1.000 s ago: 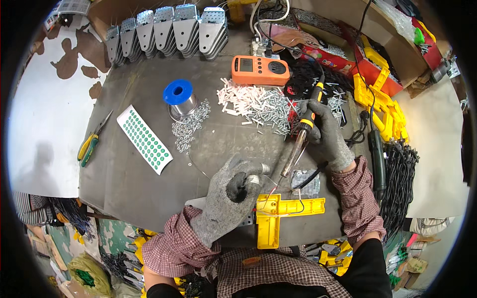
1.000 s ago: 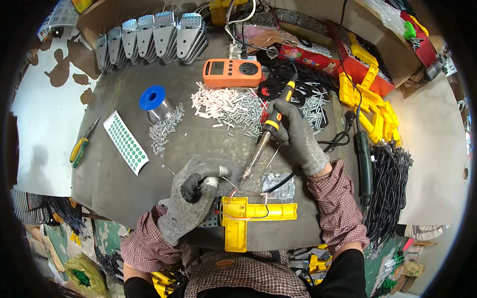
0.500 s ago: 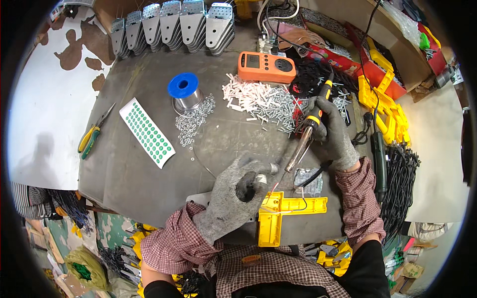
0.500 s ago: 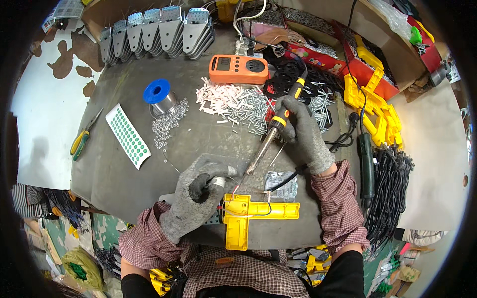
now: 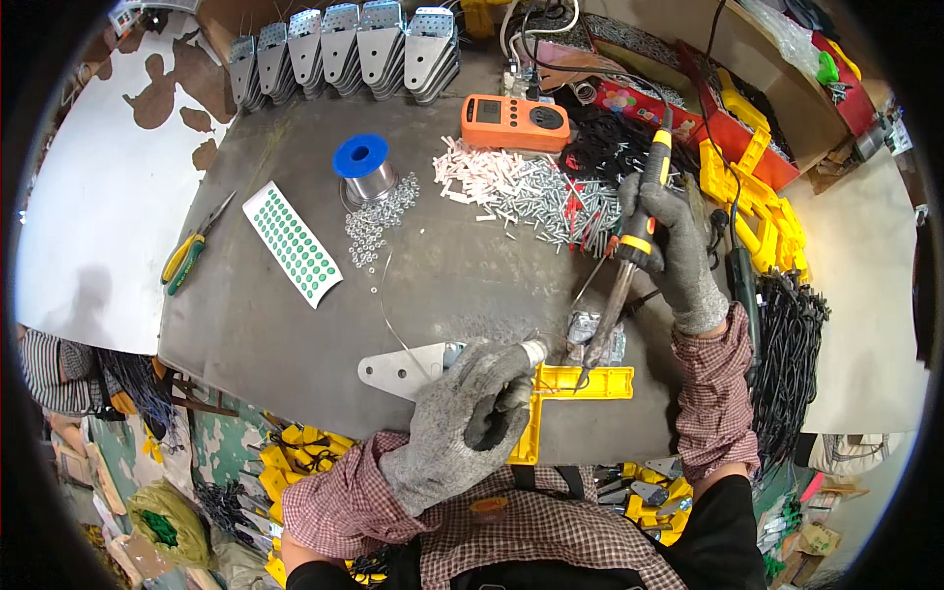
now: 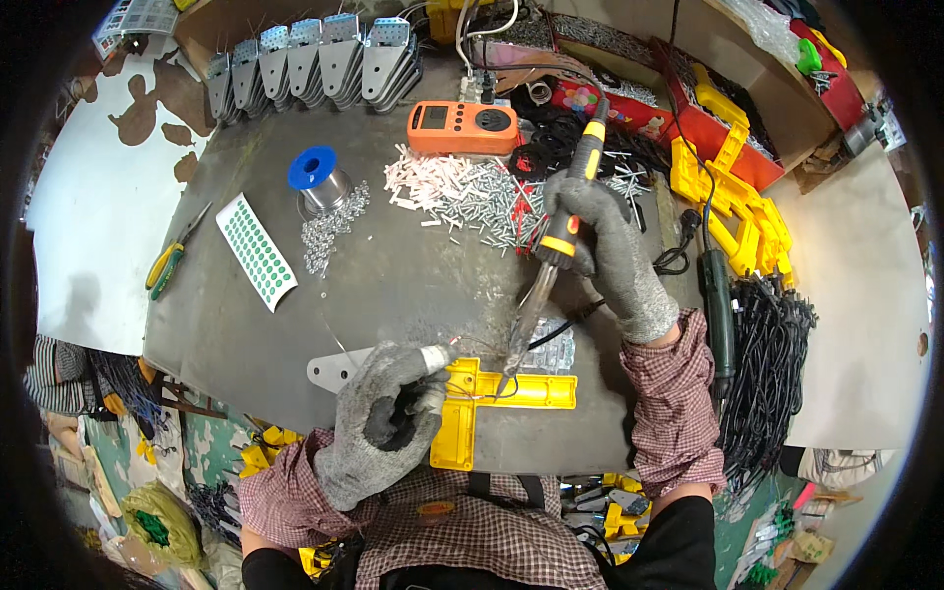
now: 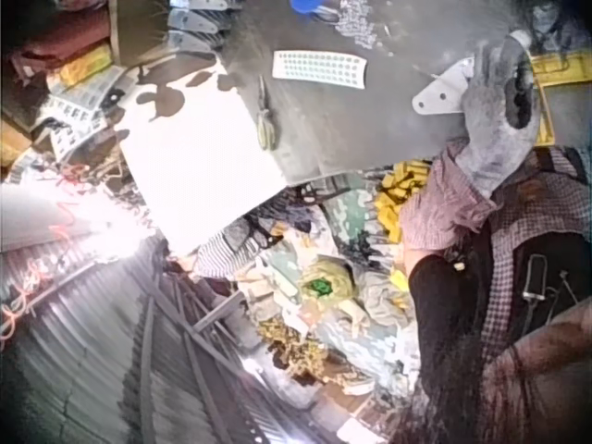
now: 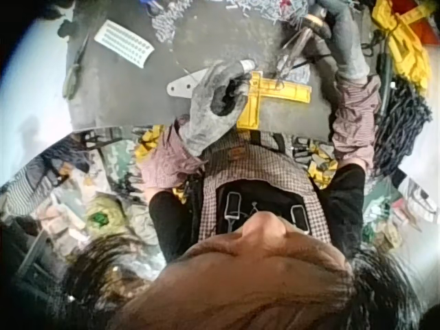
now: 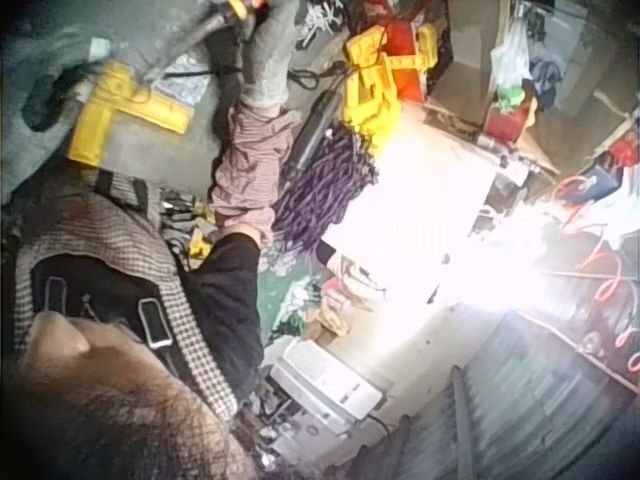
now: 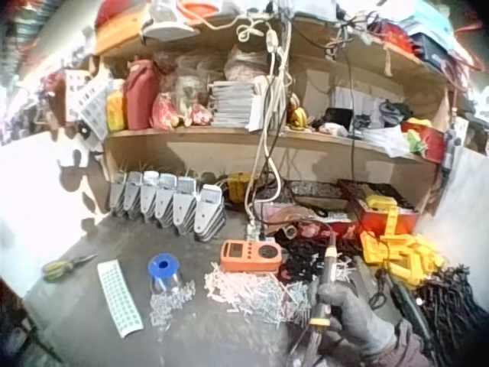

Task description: The person solders wires to an electrical component using a soldering iron, fits the wiring and heating assembly into a yellow plastic tool housing, and fastens the casing together using an electric screwdriver.

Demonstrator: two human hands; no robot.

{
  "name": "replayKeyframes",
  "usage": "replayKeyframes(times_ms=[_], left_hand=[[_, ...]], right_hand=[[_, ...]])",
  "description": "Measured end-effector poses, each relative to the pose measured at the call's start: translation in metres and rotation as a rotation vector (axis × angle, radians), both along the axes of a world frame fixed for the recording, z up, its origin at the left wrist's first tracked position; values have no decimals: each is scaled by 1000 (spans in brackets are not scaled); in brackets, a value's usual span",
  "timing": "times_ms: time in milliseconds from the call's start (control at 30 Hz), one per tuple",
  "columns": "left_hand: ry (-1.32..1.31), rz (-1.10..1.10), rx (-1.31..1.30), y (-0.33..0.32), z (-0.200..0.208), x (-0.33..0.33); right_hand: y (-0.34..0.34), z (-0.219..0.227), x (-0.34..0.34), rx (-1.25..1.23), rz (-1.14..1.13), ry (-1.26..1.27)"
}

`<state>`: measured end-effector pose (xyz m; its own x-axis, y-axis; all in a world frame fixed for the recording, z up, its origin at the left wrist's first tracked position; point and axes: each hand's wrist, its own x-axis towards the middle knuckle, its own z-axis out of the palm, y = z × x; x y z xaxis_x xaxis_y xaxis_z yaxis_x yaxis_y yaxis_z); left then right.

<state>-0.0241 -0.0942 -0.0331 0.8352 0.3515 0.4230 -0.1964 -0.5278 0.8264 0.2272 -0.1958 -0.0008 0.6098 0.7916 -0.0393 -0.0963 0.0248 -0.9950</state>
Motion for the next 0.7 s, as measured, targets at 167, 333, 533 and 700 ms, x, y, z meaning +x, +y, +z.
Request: replayKeyframes(times_ms=[167, 333, 533, 700], left_hand=[[76, -28, -69, -5, -1, 0], [133, -17, -15, -7, 0, 3], [161, -19, -152, -12, 0, 4], [140, -11, -70, -10, -4, 3]], right_hand=[[-1, 0, -8, -114, -14, -46], [-8, -10, 3, -109, 35, -68], [-16, -25, 12, -298, 88, -564], [-12, -23, 7, -231, 132, -595]])
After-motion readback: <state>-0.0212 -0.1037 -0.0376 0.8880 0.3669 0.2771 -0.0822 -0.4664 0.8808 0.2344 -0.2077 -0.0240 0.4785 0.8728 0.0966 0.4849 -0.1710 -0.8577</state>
